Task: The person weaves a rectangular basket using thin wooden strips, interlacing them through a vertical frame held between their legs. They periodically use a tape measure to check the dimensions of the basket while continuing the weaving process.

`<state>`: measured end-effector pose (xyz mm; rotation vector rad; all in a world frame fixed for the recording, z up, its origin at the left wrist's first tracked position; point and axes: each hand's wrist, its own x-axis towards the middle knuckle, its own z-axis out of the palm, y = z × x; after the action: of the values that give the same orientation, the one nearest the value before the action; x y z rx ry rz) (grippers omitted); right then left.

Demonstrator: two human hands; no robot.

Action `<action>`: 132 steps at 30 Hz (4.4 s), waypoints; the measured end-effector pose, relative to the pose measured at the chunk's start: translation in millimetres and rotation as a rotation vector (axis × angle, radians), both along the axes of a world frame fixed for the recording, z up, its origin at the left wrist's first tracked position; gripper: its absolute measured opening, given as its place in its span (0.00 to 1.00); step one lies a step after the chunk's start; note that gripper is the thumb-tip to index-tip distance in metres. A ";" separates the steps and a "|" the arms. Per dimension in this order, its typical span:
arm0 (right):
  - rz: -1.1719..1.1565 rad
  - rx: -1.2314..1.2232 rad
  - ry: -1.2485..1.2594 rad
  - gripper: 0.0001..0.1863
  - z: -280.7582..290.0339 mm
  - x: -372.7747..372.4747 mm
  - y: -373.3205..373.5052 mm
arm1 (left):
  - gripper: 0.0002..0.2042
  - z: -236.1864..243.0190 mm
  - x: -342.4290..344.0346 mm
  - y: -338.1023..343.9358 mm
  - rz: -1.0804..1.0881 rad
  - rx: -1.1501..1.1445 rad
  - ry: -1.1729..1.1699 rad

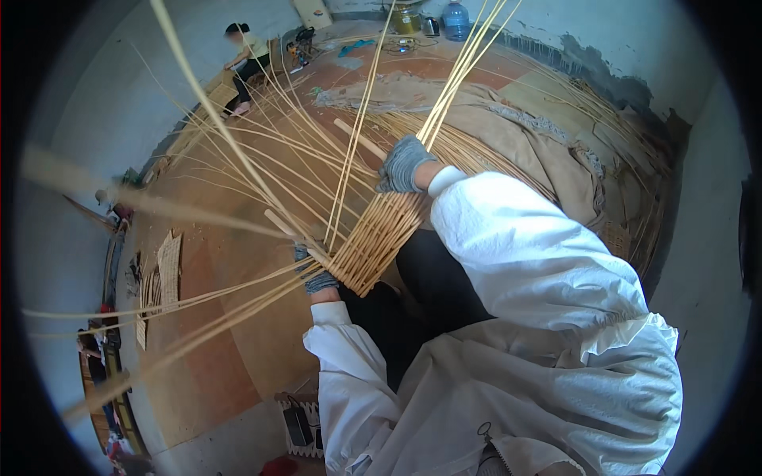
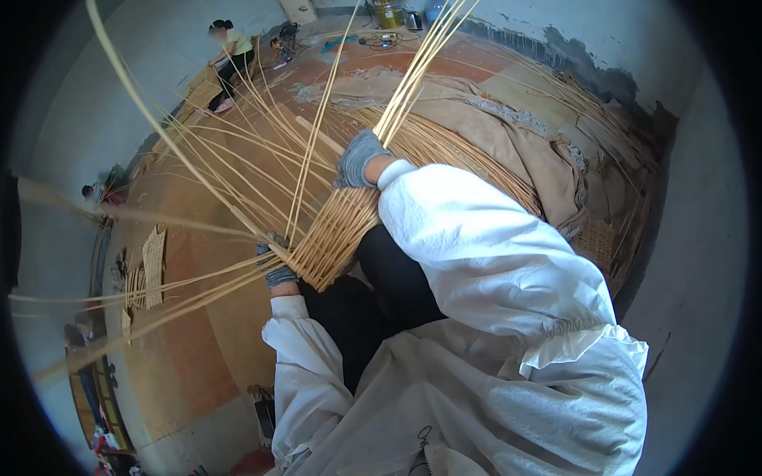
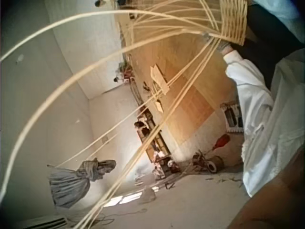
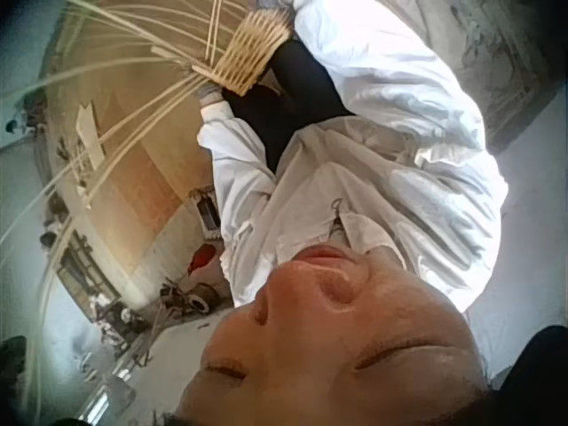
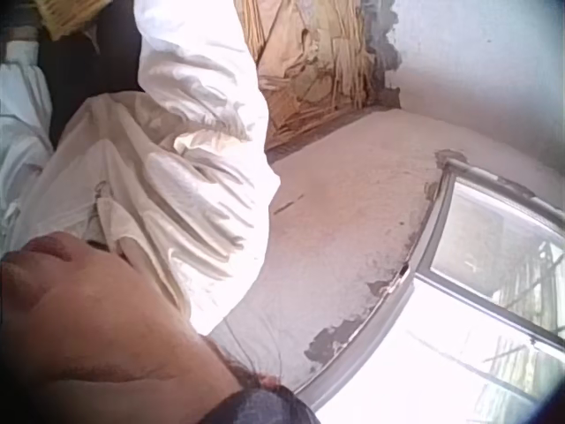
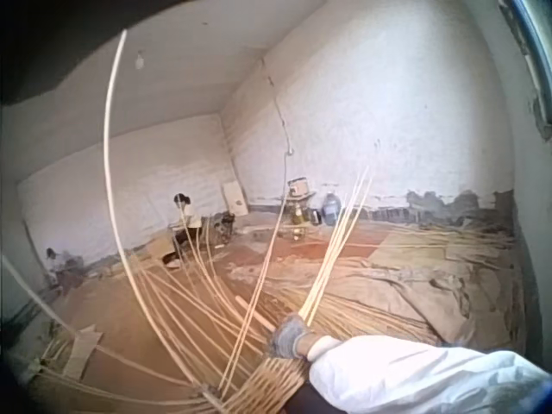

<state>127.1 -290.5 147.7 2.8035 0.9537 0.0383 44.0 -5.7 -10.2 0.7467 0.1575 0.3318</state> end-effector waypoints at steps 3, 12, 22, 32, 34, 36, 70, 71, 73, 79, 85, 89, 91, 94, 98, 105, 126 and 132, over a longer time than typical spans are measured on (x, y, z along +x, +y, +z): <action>0.001 0.110 -0.142 0.23 -1.7 -6.3 0.7 | 0.13 0.7 -4.6 -7.0 -0.267 -0.034 -0.452; 0.014 0.130 -0.221 0.22 -8.1 -3.5 9.0 | 0.14 -44.3 12.0 8.5 0.135 0.115 -0.078; -0.048 0.187 -0.249 0.21 -17.0 -11.5 8.2 | 0.16 -23.6 -9.1 -11.2 0.127 0.056 -0.028; -0.244 0.067 0.054 0.40 3.8 -14.6 28.4 | 0.13 -31.4 0.7 -6.5 0.111 0.043 -0.111; -0.266 0.002 0.074 0.39 6.4 -15.7 34.8 | 0.12 -23.9 -6.4 -12.8 0.112 0.005 -0.004; -0.239 0.041 0.025 0.36 4.1 -17.1 34.1 | 0.13 -13.5 -13.2 -20.1 0.080 -0.071 -0.035; -0.328 0.117 -0.124 0.20 64.3 -36.3 16.5 | 0.13 54.8 -30.0 -34.3 0.127 -0.019 0.025; -0.281 0.172 -0.132 0.20 61.3 -38.8 14.8 | 0.14 52.3 -33.9 -33.4 0.130 -0.027 0.007; -0.334 0.209 -0.164 0.18 50.8 -45.6 13.7 | 0.14 44.4 -41.8 -30.2 0.138 -0.057 -0.030; -0.370 0.399 -0.198 0.18 40.5 -62.0 9.0 | 0.14 51.2 -49.2 -29.2 0.219 -0.192 -0.090; -0.199 0.467 -0.295 0.15 50.7 -58.4 -8.8 | 0.15 82.1 -62.3 -30.3 0.246 -0.159 -0.326; -0.163 0.506 -0.192 0.10 23.4 -71.2 -4.5 | 0.15 52.2 -81.0 -13.8 0.006 -0.098 -0.330; -0.180 0.562 -0.129 0.10 1.4 -85.3 -3.7 | 0.18 22.1 -88.4 -5.8 0.246 0.134 -0.241; -0.177 0.386 -0.012 0.18 -26.0 -104.2 -23.4 | 0.17 -5.5 -97.8 -5.7 -0.050 0.107 -0.213; 0.068 0.464 -0.093 0.36 -36.2 -107.9 -93.5 | 0.15 21.8 -147.9 -62.7 0.382 0.142 0.139; 0.295 0.348 -0.130 0.48 -63.8 -89.3 -105.0 | 0.06 48.8 -117.3 -179.9 0.234 1.432 -0.016; -1.503 0.367 1.152 0.16 -402.6 -360.6 -311.2 | 0.44 45.7 -50.4 -237.7 -0.011 2.318 -0.174; -1.711 0.493 0.903 0.17 -459.5 -362.3 -344.3 | 0.45 31.4 -65.3 -241.8 0.139 2.473 -0.217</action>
<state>-235.2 -634.8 -311.7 2.9059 -1.7995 -1.3280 -21.3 -247.6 21.2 3.1170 -0.5958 0.6559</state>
